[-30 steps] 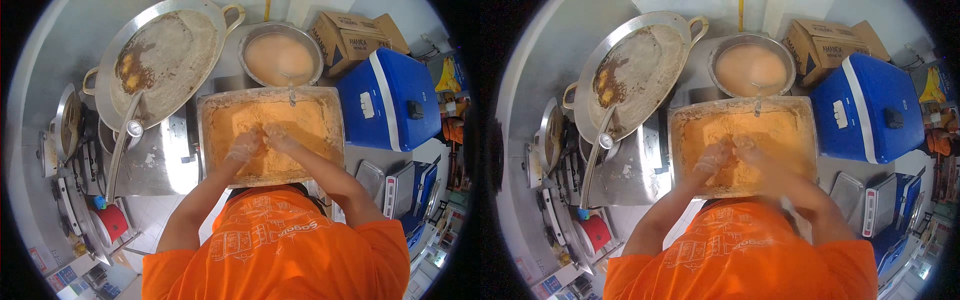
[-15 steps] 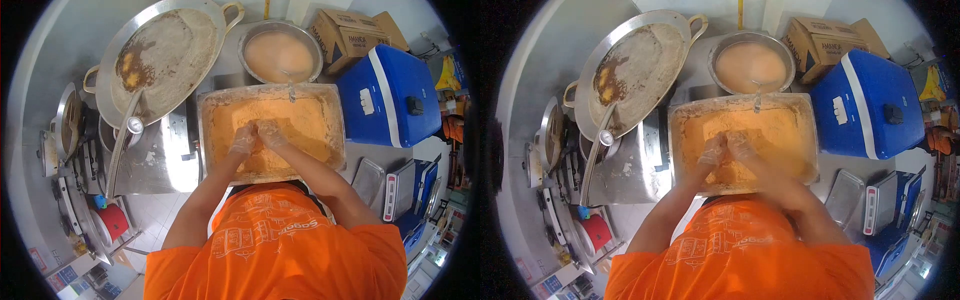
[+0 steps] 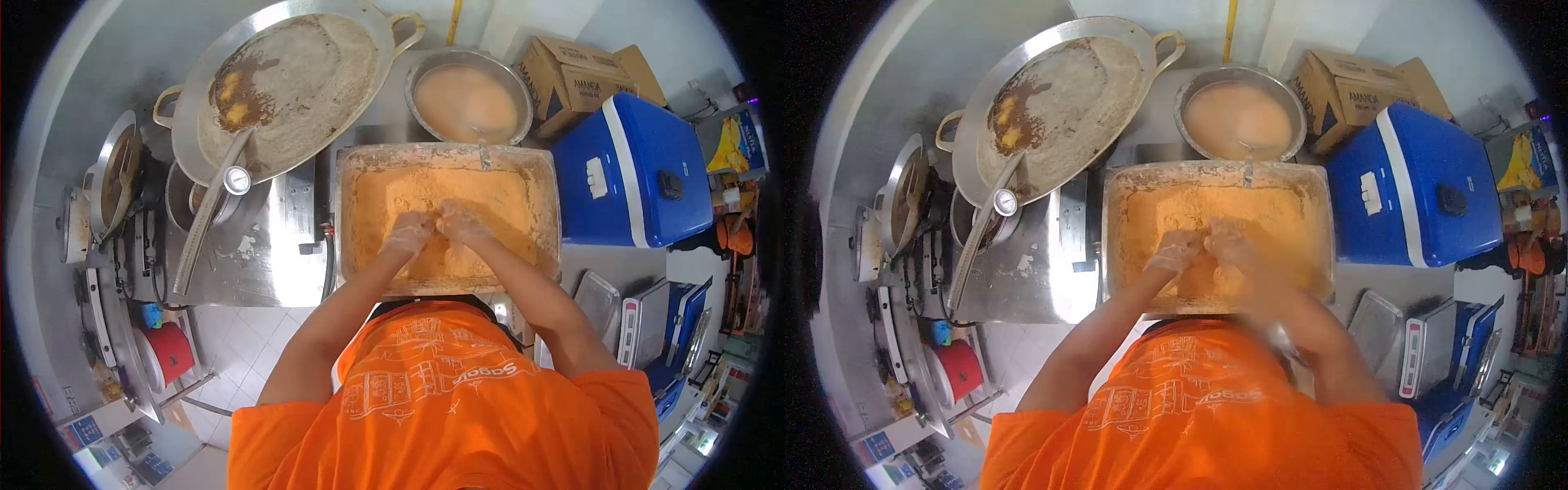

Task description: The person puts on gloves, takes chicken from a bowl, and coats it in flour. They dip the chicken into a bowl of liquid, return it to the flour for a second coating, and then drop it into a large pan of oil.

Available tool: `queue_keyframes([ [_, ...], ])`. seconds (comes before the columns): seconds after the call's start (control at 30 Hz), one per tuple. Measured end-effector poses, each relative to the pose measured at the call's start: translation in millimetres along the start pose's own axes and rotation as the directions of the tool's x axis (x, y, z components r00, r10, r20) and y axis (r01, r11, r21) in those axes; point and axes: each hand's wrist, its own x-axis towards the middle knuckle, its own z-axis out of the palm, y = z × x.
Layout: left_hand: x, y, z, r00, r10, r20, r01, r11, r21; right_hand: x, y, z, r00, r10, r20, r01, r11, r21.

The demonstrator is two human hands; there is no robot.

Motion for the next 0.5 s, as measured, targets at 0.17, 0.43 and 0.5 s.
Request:
queue_keyframes([
  [0.17, -77.4, 9.1, -47.1, 0.981, -0.182, -0.073, 0.17, 0.974, -0.152, -33.4, -31.4, -13.5, 0.992, 0.125, 0.022, -0.12, 0.982, -0.148],
  [0.43, -132.2, -11.7, -54.5, 0.934, -0.311, -0.173, 0.219, 0.886, -0.409, -28.9, -77.6, -33.3, 0.979, 0.204, 0.001, -0.192, 0.923, -0.335],
  [0.5, -136.5, -9.1, -60.2, 0.933, -0.314, -0.177, 0.238, 0.906, -0.349, -19.1, -73.8, -28.8, 0.974, 0.222, -0.055, -0.227, 0.916, -0.33],
])
